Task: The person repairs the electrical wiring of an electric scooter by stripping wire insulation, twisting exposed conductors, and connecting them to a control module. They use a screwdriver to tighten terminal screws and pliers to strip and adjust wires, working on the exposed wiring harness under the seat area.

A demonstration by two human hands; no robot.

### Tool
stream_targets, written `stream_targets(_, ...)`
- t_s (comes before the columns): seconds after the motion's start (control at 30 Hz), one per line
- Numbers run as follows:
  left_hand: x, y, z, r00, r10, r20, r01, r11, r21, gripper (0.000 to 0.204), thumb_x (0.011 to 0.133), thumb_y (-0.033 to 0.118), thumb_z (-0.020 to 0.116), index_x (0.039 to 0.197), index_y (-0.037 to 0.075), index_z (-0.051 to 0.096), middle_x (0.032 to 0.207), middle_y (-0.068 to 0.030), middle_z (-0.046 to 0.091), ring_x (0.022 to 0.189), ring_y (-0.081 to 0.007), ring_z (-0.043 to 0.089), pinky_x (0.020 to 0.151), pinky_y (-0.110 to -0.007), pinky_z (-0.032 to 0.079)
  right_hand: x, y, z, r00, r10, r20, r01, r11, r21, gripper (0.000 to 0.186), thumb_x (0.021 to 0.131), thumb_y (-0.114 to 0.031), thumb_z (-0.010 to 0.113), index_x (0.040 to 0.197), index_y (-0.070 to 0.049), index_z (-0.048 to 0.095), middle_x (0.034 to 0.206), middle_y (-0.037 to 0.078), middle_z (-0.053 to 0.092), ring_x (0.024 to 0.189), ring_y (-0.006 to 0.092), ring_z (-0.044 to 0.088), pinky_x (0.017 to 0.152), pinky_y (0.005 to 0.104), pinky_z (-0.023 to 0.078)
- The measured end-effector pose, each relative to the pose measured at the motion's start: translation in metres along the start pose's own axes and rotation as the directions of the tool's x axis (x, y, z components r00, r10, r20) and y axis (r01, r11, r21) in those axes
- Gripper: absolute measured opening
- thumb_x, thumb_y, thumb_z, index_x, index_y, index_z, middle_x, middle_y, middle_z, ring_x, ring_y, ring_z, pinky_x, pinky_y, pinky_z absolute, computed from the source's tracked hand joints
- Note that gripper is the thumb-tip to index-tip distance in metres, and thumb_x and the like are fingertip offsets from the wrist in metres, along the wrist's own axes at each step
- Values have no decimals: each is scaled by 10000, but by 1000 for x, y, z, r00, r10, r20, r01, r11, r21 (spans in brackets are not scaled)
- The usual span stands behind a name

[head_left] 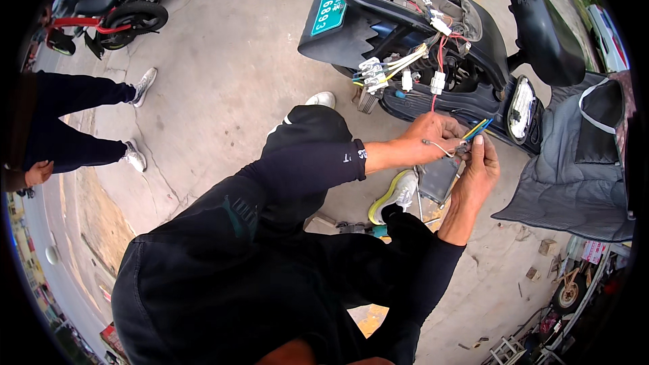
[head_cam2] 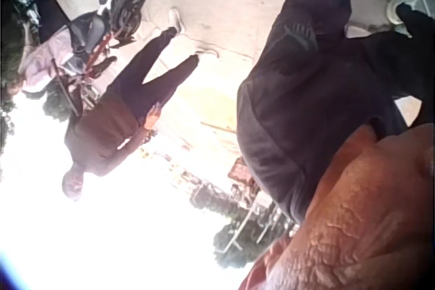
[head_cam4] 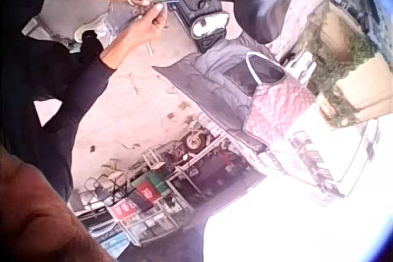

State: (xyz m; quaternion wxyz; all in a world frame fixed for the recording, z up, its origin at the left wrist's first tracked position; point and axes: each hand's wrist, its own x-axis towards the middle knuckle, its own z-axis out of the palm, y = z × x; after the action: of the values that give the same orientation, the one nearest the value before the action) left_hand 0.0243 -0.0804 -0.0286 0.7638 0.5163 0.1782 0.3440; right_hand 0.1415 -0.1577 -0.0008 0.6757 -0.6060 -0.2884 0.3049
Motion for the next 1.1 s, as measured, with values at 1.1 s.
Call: stream_targets(1.1,9,-9,-32,989,-90,114,87,996,30,229,925,182,691,970,3,556,713,-64,688,656,-77,614,605,-248,469,11,16,8,977,209,42,-212,969,126,154,925,-77,660,1062,-10,635,862,31,654,691,74,550,572,209,413)
